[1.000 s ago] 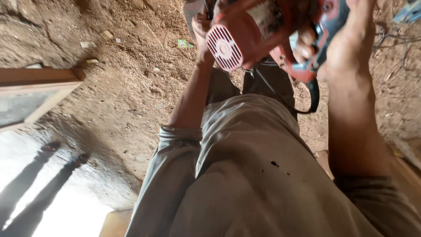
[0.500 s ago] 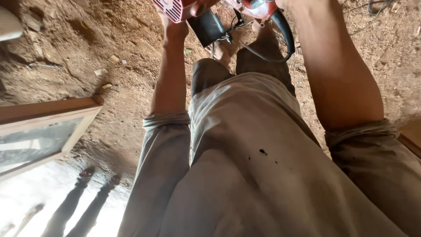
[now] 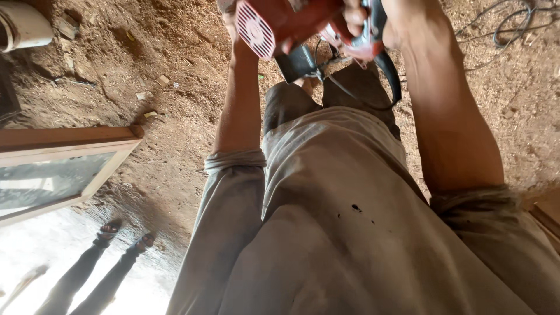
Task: The person uses a circular saw to cut a wooden plank into smaller pieces. They repeatedly position the plank, cut it, and move the cut pieces aside.
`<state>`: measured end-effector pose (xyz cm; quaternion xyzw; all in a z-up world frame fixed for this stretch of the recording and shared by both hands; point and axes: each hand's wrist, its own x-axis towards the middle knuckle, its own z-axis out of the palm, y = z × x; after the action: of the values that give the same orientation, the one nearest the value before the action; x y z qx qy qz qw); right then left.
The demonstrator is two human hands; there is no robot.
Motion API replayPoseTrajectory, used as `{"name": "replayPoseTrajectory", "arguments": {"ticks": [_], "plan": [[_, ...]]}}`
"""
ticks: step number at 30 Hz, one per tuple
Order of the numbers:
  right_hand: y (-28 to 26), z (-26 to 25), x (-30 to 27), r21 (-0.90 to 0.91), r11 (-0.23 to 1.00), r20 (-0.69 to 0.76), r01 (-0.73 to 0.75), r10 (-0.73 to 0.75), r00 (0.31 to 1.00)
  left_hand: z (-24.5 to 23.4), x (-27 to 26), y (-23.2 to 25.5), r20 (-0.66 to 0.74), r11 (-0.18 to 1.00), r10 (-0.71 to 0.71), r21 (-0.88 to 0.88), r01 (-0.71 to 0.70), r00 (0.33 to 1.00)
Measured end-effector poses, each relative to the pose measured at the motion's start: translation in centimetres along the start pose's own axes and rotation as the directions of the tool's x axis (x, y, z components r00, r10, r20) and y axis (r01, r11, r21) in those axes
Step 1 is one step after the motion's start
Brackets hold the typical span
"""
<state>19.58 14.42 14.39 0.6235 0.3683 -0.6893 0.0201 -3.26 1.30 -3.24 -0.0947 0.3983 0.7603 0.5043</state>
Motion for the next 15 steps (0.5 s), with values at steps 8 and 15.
{"name": "replayPoseTrajectory", "arguments": {"ticks": [8,15], "plan": [[3.6,-1.5,-10.5,0.09,0.99,-0.091,0.104,-0.095,0.991,0.3,-3.7,2.0,0.517,0.395,0.348,0.676,-0.623,0.782],[8.9,-10.8,-12.0,0.291,0.938,-0.119,0.189,-0.16,0.98,6.8,-3.3,-3.5,0.415,-0.13,0.512,0.903,-0.41,0.752]]}}
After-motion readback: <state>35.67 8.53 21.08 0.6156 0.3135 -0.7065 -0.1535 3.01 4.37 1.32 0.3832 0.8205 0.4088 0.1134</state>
